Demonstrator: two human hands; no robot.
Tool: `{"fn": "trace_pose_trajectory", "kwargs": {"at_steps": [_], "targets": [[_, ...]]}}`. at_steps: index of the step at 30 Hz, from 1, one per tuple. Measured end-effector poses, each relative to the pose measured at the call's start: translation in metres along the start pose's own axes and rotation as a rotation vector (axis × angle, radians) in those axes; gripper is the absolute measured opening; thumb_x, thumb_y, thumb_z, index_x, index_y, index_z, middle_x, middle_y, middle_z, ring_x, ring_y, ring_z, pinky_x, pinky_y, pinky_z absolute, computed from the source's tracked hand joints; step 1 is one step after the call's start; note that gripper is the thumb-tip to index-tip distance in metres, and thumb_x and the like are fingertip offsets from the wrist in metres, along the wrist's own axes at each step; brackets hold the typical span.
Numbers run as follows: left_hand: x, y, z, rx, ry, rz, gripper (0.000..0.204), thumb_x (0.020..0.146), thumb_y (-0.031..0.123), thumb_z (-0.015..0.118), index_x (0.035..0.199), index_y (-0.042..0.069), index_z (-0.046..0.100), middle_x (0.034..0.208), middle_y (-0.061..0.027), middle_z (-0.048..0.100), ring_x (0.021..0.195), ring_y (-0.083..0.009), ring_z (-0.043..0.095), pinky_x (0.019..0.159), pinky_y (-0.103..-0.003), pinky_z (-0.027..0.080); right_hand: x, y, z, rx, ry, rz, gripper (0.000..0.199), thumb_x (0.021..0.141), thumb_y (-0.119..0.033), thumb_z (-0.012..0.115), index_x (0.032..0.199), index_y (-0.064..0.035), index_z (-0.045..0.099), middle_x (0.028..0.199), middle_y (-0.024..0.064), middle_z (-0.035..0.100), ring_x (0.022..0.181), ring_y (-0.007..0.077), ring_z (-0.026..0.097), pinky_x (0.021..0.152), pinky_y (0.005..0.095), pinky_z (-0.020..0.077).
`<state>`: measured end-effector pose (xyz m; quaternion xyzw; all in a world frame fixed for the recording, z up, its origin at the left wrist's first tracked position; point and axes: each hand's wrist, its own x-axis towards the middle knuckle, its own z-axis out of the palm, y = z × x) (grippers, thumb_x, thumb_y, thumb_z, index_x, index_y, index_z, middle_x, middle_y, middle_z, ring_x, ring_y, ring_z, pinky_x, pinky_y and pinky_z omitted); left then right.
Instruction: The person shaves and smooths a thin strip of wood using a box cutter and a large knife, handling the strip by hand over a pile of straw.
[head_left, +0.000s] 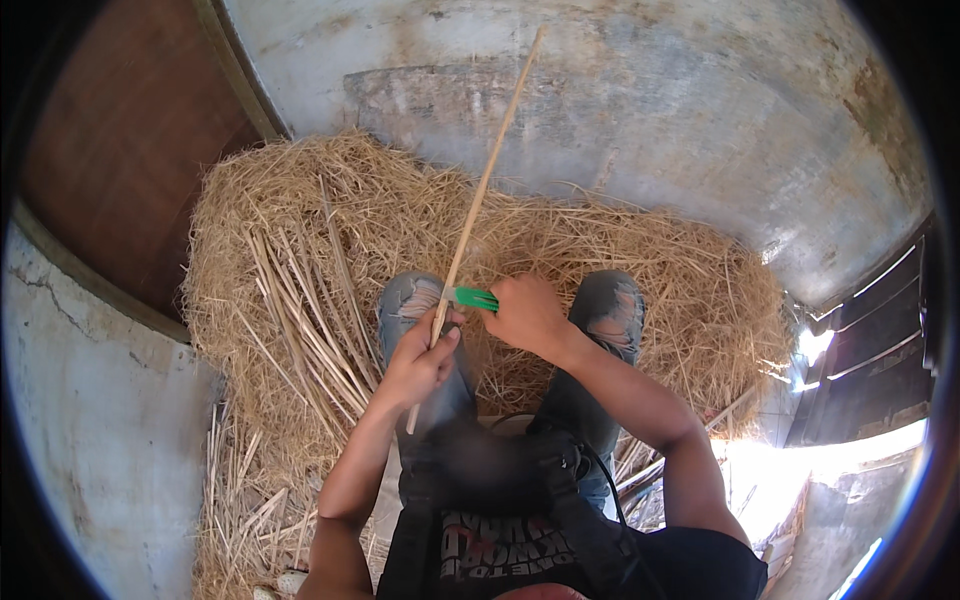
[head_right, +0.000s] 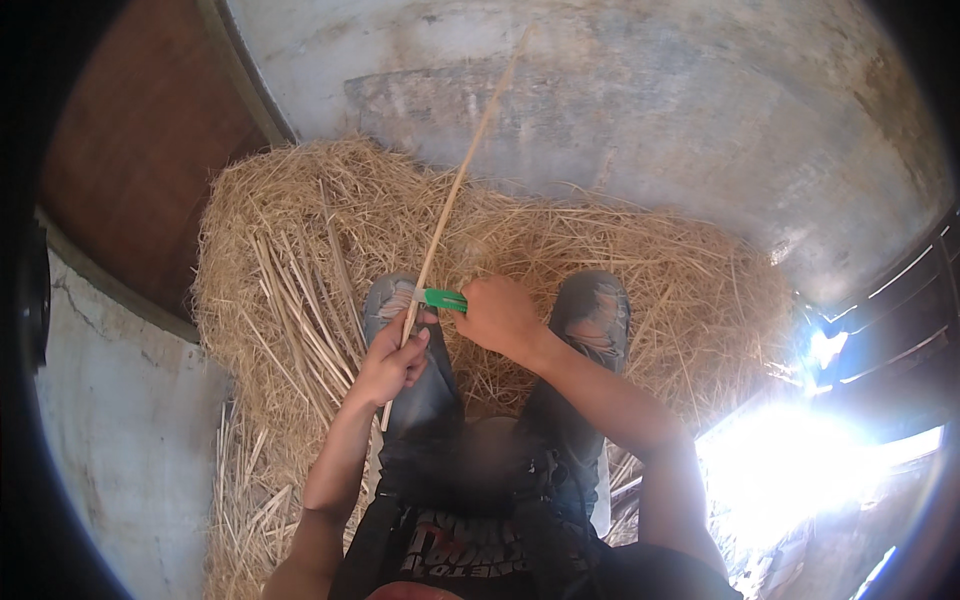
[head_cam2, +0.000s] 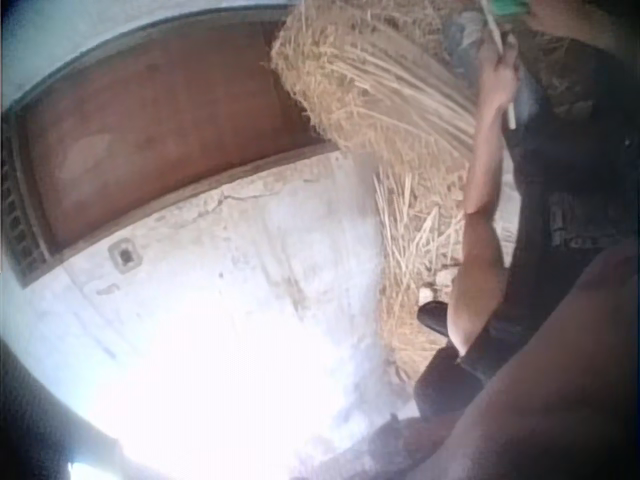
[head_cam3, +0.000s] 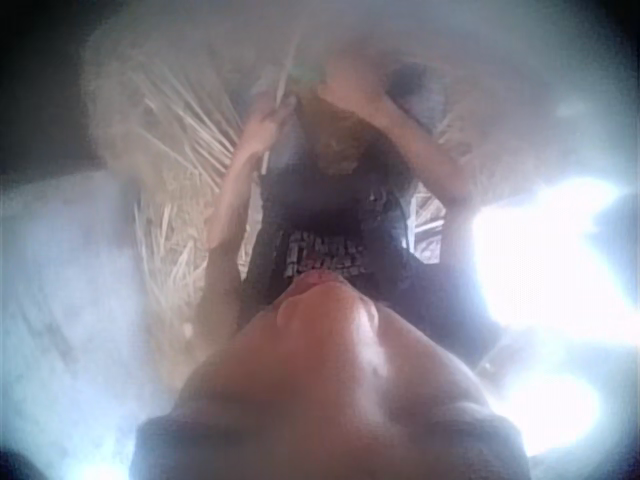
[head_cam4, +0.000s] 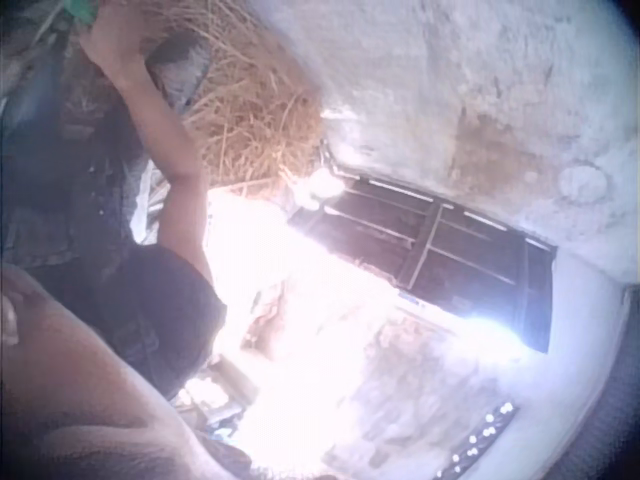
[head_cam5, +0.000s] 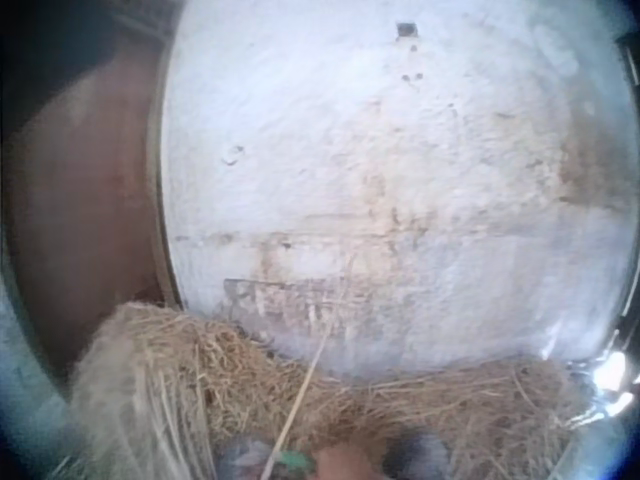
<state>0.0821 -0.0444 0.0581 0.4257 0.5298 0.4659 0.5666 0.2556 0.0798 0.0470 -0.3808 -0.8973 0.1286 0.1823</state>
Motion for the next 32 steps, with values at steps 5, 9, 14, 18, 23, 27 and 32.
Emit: {"fn": "trace_pose_trajectory", "kwargs": {"at_steps": [5,9,14,18,23,27,32], "targets": [[0.003,0.001,0.001,0.0,0.046,0.005,0.027,0.107,0.02,0.049,0.129,0.004,0.045,0.062,0.0044,0.033,0.048,-0.0077,0.031,0.046,-0.026,0.025,0.0,-0.007,-0.006,-0.012,-0.057,0.0,0.031,0.083,-0.03,0.068,0.075,0.0003,0.071,0.069,0.0212,0.067,0.071,0.0393,0.07,0.065,0.0489,0.0574],[0.005,-0.004,-0.004,-0.049,0.045,-0.014,0.026,0.106,0.018,0.051,0.128,0.004,0.048,0.071,0.0028,0.041,0.049,-0.0074,0.039,0.046,-0.025,0.033,0.0,-0.012,-0.007,0.058,-0.098,0.005,0.035,0.084,-0.033,0.069,0.073,-0.0001,0.07,0.068,0.0217,0.067,0.069,0.04,0.07,0.065,0.049,0.0568],[0.008,-0.012,-0.008,-0.14,0.038,-0.047,0.026,0.107,0.021,0.05,0.128,0.006,0.046,0.061,0.0041,0.03,0.045,-0.0083,0.029,0.044,-0.026,0.022,0.0,-0.009,-0.009,0.218,-0.122,-0.043,0.04,0.088,-0.039,0.068,0.076,-0.0005,0.068,0.068,0.0213,0.066,0.069,0.0423,0.068,0.064,0.0509,0.0544],[0.009,-0.011,-0.016,-0.242,0.013,-0.065,0.026,0.106,0.022,0.053,0.126,0.007,0.047,0.063,0.0045,0.032,0.046,-0.0077,0.031,0.045,-0.026,0.023,0.0,0.007,0.004,0.368,-0.118,-0.126,0.045,0.095,-0.045,0.061,0.084,-0.0016,0.065,0.068,0.0201,0.065,0.067,0.0432,0.067,0.063,0.0514,0.0525],[0.01,-0.014,-0.018,-0.259,0.006,-0.056,0.025,0.106,0.02,0.053,0.127,0.007,0.047,0.063,0.0042,0.031,0.046,-0.008,0.03,0.045,-0.026,0.023,-0.004,-0.003,-0.002,0.274,-0.099,-0.119,0.056,0.1,-0.055,0.052,0.085,-0.0025,0.064,0.066,0.0204,0.064,0.066,0.0428,0.066,0.061,0.0515,0.0521],[0.011,-0.016,-0.017,-0.261,0.002,-0.049,0.028,0.106,0.02,0.052,0.131,0.008,0.045,0.063,0.004,0.031,0.046,-0.0083,0.03,0.044,-0.026,0.022,-0.004,-0.008,0.003,0.171,-0.116,-0.114,0.062,0.099,-0.06,0.049,0.084,-0.0026,0.067,0.066,0.0211,0.064,0.065,0.0424,0.066,0.06,0.0517,0.0527],[0.01,-0.016,-0.014,-0.182,0.018,0.003,0.038,0.106,0.025,0.054,0.138,0.009,0.041,0.062,0.0035,0.029,0.045,-0.0087,0.031,0.043,-0.026,0.022,-0.002,-0.012,0.004,0.173,-0.16,-0.077,0.064,0.099,-0.062,0.048,0.083,-0.0037,0.069,0.066,0.0205,0.065,0.065,0.0416,0.067,0.06,0.0519,0.053]]}}
